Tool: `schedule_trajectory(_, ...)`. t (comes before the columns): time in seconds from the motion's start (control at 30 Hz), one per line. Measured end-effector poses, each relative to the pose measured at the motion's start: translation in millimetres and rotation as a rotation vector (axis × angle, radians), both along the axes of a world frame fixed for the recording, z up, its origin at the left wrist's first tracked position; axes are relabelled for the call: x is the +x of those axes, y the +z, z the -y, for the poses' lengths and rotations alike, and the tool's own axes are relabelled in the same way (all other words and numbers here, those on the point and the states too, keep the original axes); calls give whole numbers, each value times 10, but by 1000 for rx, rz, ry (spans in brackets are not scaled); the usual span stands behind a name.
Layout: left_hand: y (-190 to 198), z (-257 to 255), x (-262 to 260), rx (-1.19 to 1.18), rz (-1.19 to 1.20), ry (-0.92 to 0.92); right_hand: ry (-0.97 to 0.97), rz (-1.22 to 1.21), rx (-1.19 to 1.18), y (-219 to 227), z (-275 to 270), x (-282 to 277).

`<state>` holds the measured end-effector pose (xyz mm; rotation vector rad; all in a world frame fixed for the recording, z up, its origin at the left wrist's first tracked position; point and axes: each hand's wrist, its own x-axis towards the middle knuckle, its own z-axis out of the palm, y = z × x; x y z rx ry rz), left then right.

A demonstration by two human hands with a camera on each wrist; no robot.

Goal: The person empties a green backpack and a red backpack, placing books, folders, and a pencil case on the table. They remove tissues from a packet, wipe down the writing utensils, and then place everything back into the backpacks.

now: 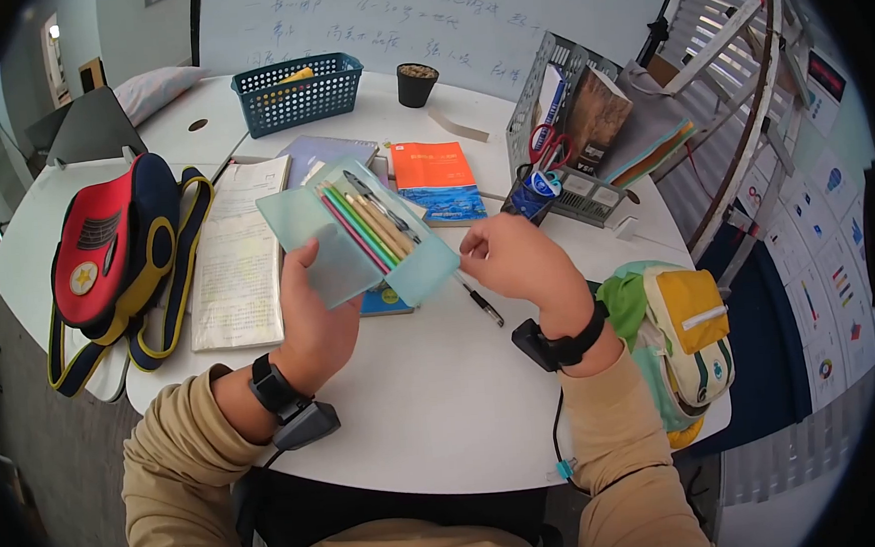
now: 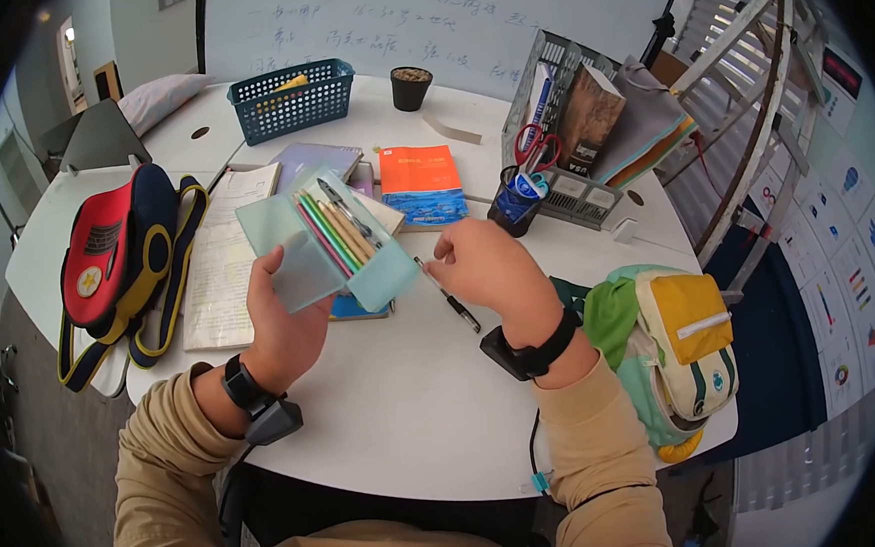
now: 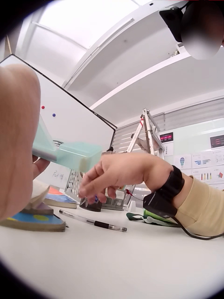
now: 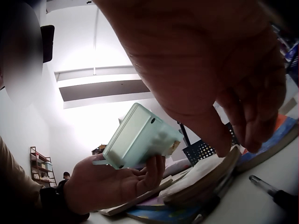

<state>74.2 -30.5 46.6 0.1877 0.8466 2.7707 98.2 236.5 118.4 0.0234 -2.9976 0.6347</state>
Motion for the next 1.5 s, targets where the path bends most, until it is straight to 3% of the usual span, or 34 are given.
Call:
schedule_trajectory(0.13, -1, 29, -46, 12, -13, 7, 41, 175, 181, -237, -105, -68)
schedule_trajectory(0.33, 64, 15, 12, -98, 29, 26, -52, 230, 143, -94, -29, -86)
schedule_trajectory(0.53, 117, 0, 127, -183, -28, -108, -60, -191, -395, 328, 43, 23)
schedule_trajectory(0.67, 28, -45, 156, -219, -45, -190, 14, -208, -560, 403, 184, 99)
schedule_trajectory(0.9, -52, -66, 160, -252, -91, -300, 50, -131, -493, 376, 291, 152)
schedule_trajectory(1.5, -75, -48, 146, -220, -123, -295, 53, -241, -326, 216, 361, 133)
